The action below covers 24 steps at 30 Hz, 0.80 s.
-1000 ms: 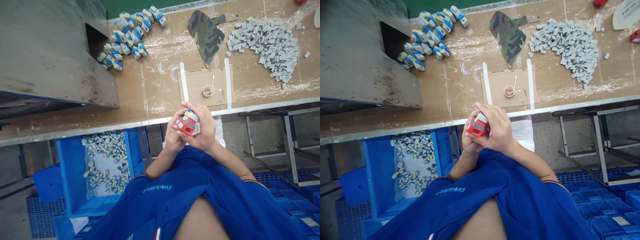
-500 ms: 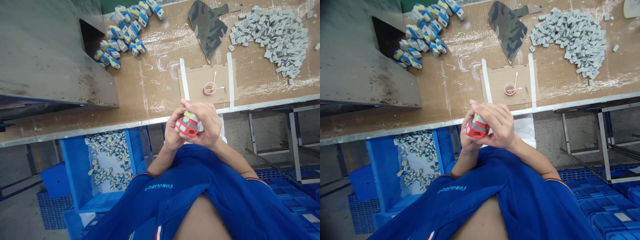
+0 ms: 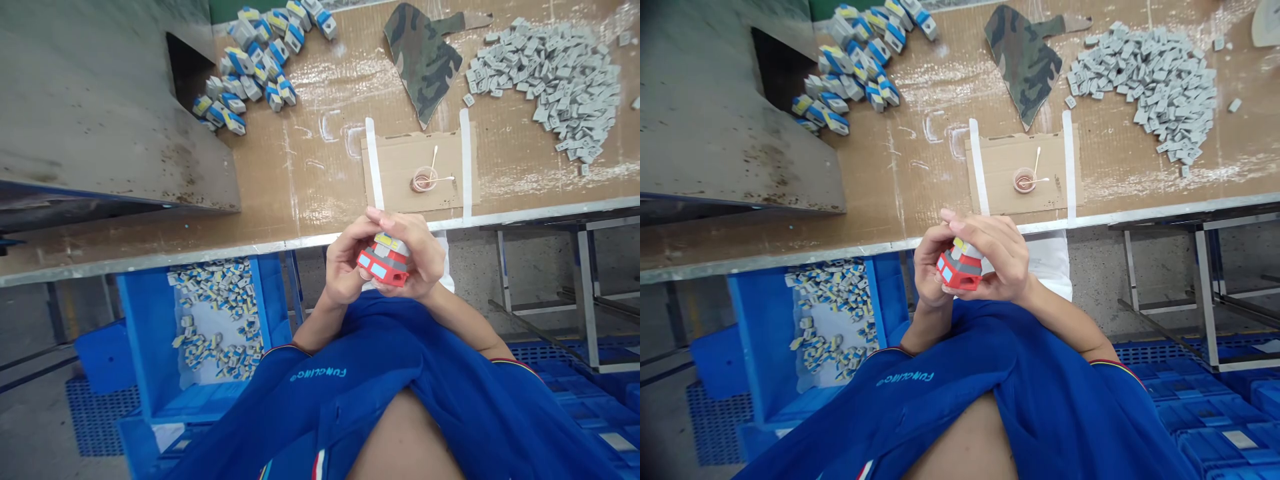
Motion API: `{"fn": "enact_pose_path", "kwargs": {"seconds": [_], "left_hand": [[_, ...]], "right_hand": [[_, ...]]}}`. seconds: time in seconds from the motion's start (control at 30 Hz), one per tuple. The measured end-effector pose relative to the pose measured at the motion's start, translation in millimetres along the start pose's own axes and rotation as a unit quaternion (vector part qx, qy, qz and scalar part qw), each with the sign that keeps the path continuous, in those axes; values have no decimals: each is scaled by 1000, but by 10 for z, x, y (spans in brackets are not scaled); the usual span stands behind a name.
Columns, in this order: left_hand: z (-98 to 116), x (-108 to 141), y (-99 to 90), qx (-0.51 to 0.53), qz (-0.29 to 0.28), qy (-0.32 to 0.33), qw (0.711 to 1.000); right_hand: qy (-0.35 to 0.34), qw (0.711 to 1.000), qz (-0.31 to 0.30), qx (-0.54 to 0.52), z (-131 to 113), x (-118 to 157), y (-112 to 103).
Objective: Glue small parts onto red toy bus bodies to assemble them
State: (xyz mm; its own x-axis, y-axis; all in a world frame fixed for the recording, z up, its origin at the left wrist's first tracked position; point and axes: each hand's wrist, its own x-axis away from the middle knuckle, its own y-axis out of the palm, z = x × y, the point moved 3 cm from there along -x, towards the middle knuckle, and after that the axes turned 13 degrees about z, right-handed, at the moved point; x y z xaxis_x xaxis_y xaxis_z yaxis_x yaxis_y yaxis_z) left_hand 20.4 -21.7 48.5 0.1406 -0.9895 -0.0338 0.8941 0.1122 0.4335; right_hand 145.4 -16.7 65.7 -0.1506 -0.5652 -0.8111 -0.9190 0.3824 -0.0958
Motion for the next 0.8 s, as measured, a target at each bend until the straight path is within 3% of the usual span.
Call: {"fn": "enact_pose_path", "kwargs": {"seconds": [0.2, 0.5, 0.8], "left_hand": [[-11, 14, 28, 21, -32, -10, 999], [-209, 47, -108, 24, 57, -86, 994], [-306, 126, -145, 25, 109, -151, 982]], "right_hand": [[11, 1000, 25, -3, -42, 24, 4], [25, 999, -45, -1, 57, 51, 99], [138, 981, -138, 21, 8, -21, 193]]}}
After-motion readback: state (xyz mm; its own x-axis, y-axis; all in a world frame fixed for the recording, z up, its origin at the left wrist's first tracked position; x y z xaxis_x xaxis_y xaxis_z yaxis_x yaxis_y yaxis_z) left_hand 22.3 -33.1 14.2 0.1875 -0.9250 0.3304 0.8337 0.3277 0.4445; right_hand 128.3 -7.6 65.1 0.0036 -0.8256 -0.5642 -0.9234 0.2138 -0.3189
